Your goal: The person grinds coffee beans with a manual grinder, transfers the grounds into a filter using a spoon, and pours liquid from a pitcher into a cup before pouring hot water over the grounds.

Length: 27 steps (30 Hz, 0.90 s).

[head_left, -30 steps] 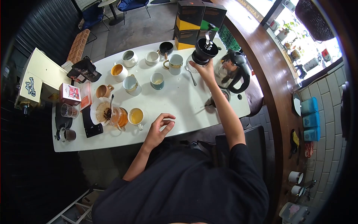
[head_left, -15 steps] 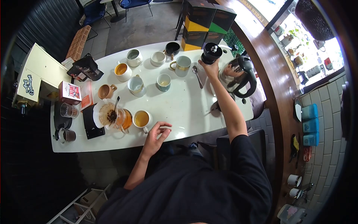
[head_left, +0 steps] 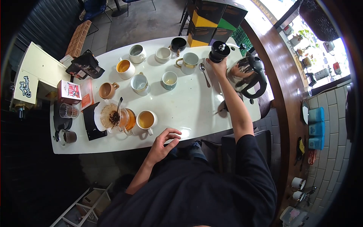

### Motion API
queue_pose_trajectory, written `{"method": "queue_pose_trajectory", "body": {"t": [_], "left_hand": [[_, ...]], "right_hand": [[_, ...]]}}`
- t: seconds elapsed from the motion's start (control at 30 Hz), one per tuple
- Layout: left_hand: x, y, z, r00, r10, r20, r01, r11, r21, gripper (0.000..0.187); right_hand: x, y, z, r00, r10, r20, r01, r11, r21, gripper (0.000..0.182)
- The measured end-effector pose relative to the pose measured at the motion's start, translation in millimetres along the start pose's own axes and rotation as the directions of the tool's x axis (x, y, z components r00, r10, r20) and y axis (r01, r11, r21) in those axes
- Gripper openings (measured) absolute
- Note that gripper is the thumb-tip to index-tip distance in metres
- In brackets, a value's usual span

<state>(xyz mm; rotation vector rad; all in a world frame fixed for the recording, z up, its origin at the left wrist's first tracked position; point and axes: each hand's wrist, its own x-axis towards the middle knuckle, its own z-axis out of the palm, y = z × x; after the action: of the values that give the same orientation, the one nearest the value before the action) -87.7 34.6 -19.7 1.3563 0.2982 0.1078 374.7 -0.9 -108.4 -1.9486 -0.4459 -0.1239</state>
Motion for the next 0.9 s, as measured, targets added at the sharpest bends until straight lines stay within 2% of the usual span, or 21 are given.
{"method": "queue_pose_trajectory", "body": {"t": [0.37, 0.57, 0.63, 0.67, 0.73, 0.87, 0.9], "left_hand": [[1.9, -1.2, -6.9, 1.0, 0.012, 0.001, -0.012, 0.999, -0.048, 0.028], [0.2, -6.1, -1.1, 1.0, -0.019, 0.002, 0.019, 1.0, -0.019, 0.028], [0.7, -8.0, -0.8, 1.0, -0.021, 0.01, 0.021, 1.0, -0.012, 0.028], [0.9, -9.9, -0.8, 1.0, -0.023, 0.002, 0.023, 1.0, -0.018, 0.027], [2.0, -8.2, 0.0, 1.0, -0.021, 0.002, 0.021, 1.0, -0.019, 0.026], [4.1, -3.3, 4.4, 0.999, -0.047, -0.025, 0.047, 0.999, 0.014, 0.024], [4.7, -3.6, 6.1, 0.999, -0.037, -0.04, 0.038, 0.999, 0.017, 0.021]], "right_hand": [[-1.2, 4.6, -0.3, 1.0, -0.019, 0.019, 0.017, 0.996, 0.087, 0.087], [1.8, 19.0, -1.8, 0.998, 0.057, 0.038, -0.055, 0.998, -0.042, 0.087], [6.1, 30.9, -6.6, 0.968, 0.139, 0.207, -0.125, 0.989, -0.08, 0.088], [4.4, 21.8, -12.9, 0.97, 0.138, 0.199, -0.124, 0.989, -0.077, 0.088], [-3.2, -4.4, -28.6, 0.912, 0.34, 0.23, -0.285, 0.928, -0.242, 0.092], [-22.0, -10.2, -42.0, 0.932, 0.318, 0.177, -0.274, 0.933, -0.232, 0.095], [-44.4, -43.1, -60.5, 0.926, 0.269, 0.265, -0.253, 0.963, -0.093, 0.084]]}}
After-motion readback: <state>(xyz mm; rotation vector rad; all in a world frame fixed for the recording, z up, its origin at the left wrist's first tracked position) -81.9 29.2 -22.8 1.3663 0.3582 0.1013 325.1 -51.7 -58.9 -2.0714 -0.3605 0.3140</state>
